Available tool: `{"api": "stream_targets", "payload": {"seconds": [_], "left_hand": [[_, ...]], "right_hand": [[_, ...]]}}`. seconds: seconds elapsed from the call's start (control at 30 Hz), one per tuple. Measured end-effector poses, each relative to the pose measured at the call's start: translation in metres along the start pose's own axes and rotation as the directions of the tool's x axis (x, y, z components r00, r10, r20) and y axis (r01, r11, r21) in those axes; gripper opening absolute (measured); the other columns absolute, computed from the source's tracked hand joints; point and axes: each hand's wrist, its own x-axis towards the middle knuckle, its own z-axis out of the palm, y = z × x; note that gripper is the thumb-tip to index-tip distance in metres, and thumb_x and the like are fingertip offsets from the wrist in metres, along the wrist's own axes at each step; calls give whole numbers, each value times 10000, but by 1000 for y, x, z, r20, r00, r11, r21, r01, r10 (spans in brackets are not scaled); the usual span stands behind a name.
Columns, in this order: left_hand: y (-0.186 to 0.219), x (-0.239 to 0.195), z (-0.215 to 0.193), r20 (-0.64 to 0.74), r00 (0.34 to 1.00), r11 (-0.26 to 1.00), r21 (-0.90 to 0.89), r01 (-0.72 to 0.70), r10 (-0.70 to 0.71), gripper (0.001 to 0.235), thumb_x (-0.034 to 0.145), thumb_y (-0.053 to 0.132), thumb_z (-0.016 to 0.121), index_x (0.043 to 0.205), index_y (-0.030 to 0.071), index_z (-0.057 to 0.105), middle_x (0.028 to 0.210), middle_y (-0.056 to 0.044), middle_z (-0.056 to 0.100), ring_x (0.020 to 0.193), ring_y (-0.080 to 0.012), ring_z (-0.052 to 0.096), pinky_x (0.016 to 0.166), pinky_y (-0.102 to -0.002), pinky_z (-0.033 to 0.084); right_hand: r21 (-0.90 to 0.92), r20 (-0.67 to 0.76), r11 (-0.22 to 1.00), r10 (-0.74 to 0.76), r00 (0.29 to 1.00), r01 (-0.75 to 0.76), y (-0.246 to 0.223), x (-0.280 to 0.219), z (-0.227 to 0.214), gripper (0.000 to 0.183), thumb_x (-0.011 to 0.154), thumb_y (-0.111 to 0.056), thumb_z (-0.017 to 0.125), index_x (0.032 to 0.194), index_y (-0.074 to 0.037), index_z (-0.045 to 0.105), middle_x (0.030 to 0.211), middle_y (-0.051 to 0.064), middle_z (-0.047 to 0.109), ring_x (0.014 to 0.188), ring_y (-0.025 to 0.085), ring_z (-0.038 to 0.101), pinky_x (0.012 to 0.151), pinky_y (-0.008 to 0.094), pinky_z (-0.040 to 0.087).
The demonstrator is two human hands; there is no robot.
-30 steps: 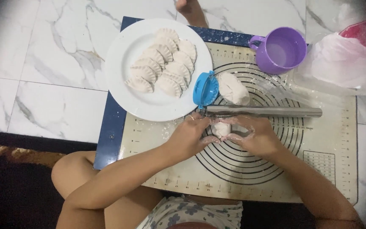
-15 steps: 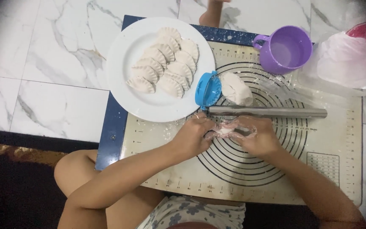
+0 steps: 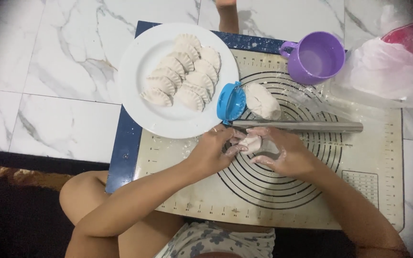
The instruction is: Rolling out small pieces of dough with a rolling pin and using a plastic mold to shape them into dumplings on a silicone mat.
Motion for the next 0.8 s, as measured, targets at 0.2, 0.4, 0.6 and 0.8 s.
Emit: {"api": "stream_targets", "payload": {"seconds": [0.2, 0.4, 0.6, 0.8], "left_hand": [[0, -6, -2, 21, 999, 998, 44, -35, 34, 202, 916, 187, 710, 1008, 24, 635, 786, -163, 723, 805, -323, 695, 712, -381, 563], [-15, -11, 8, 65, 996, 995, 70, -67, 63, 141, 932, 147, 681, 951, 15, 633, 744, -171, 713, 794, -310, 700, 706, -368, 564], [-6, -12, 8, 11, 998, 990, 124, -66, 65, 212, 906, 258, 684, 888, 48, 658, 655, -150, 682, 714, -289, 687, 626, -346, 547], [21, -1, -8, -44, 996, 994, 84, -69, 73, 401, 835, 384, 721, 945, -1, 697, 670, -188, 687, 698, -328, 682, 620, -369, 540]], "right_hand": [[-88, 25, 955, -281, 959, 282, 19, -3, 0, 342, 924, -219, 689, 1214, -50, 622, 1057, 185, 745, 1005, 370, 741, 829, 488, 611], [-233, 88, 868, -430, 899, 438, 33, -1, 10, 330, 986, -222, 601, 1274, -63, 590, 1010, 146, 704, 991, 310, 730, 858, 437, 611], [-256, 21, 858, -456, 890, 446, 22, -3, 7, 303, 976, -245, 625, 1210, -51, 617, 984, 141, 672, 946, 329, 711, 809, 450, 593], [-237, 48, 881, -411, 910, 410, 3, -9, -9, 290, 967, -193, 612, 1231, -72, 618, 1027, 159, 674, 999, 351, 706, 816, 460, 594]]}}
